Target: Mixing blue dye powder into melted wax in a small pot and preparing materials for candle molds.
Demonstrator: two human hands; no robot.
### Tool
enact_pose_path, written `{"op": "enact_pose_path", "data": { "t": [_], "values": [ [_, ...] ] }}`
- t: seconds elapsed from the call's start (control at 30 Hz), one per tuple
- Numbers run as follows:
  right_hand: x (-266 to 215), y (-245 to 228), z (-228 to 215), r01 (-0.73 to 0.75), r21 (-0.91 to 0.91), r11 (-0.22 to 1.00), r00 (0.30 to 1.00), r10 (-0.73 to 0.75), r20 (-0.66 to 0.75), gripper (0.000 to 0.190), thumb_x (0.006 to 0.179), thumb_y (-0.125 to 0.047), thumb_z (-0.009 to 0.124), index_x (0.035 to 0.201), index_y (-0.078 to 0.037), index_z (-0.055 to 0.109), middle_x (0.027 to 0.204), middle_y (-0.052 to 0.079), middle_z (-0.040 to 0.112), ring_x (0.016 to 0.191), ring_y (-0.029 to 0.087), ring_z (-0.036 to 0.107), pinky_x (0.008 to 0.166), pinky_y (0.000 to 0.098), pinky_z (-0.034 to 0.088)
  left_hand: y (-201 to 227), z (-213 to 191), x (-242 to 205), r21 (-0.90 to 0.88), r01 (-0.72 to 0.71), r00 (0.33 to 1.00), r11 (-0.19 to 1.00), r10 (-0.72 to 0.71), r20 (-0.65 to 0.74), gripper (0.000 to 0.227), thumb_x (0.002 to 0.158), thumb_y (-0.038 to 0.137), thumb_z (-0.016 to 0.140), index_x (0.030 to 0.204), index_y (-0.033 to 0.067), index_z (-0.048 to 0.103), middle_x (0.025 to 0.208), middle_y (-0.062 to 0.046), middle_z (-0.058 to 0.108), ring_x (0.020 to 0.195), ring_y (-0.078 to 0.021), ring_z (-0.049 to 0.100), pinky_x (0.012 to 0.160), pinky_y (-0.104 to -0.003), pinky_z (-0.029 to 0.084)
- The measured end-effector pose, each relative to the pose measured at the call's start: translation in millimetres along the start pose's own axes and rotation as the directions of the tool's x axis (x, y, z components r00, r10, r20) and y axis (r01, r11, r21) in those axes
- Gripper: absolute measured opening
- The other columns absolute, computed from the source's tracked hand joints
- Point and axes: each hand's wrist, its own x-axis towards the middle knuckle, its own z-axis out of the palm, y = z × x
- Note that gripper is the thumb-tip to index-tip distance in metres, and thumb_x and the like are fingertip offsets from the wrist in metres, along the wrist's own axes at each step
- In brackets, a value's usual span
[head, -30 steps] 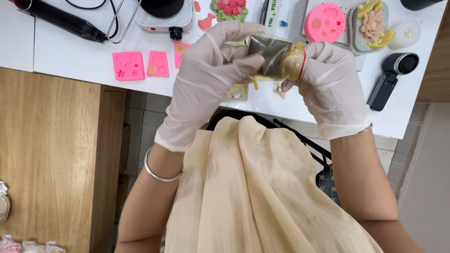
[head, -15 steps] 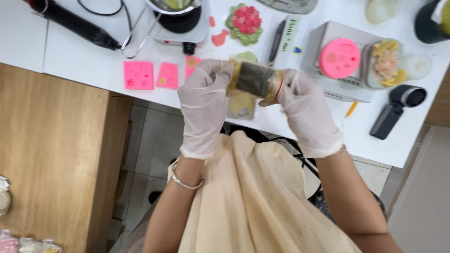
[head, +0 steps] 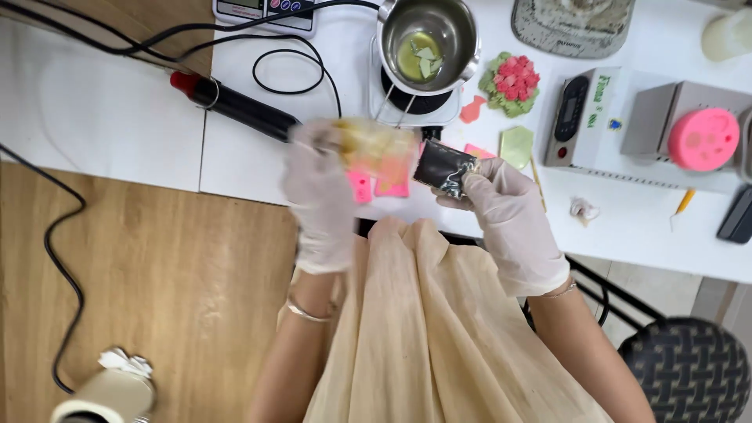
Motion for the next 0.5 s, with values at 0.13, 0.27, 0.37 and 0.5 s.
{"op": "enact_pose_path", "data": {
  "t": [0.13,0.27,0.37,0.5],
  "values": [
    [1,27,9,-0.008,0.101,0.995,0.999,0.005,0.036,0.013,0.104,-0.007,0.058,0.103,0.006,0.061,0.102,0.011,0.072,0.095,0.021,0.073,0.090,0.0341,0.062,-30,-26,36,-0.164,0.169,0.984,0.972,-0.155,0.092,0.010,0.105,0.009,0.063,0.111,0.0019,0.066,0.091,-0.002,0.069,0.076,-0.0068,0.059,0.068,-0.023,0.050],
    [-2,12,34,-0.002,0.176,0.984,0.998,0.012,-0.058,0.010,0.100,-0.003,0.060,0.103,0.006,0.061,0.100,0.014,0.071,0.090,0.022,0.074,0.087,0.0373,0.063,-77,-32,64,-0.365,0.396,0.916,0.843,-0.339,0.212,0.011,0.103,0.010,0.062,0.111,0.0016,0.065,0.093,-0.001,0.069,0.071,-0.0060,0.055,0.060,-0.021,0.047],
    [-6,6,42,0.015,0.198,0.980,0.994,0.006,-0.107,0.008,0.096,-0.001,0.064,0.100,0.006,0.061,0.097,0.017,0.071,0.086,0.025,0.076,0.084,0.0380,0.063,-118,-27,77,-0.302,0.469,0.876,0.830,-0.393,0.279,0.013,0.103,0.010,0.062,0.111,0.0013,0.067,0.093,-0.002,0.070,0.070,-0.0075,0.057,0.058,-0.021,0.048],
    [-12,5,50,0.081,0.069,0.994,0.974,-0.064,-0.219,0.011,0.094,-0.001,0.071,0.098,0.006,0.064,0.094,0.016,0.075,0.085,0.021,0.075,0.082,0.0331,0.063,-164,6,83,-0.060,0.266,0.854,0.962,-0.206,0.478,0.016,0.102,0.010,0.062,0.110,0.0013,0.073,0.100,-0.005,0.070,0.080,-0.0087,0.065,0.065,-0.022,0.053]
  ]
}}
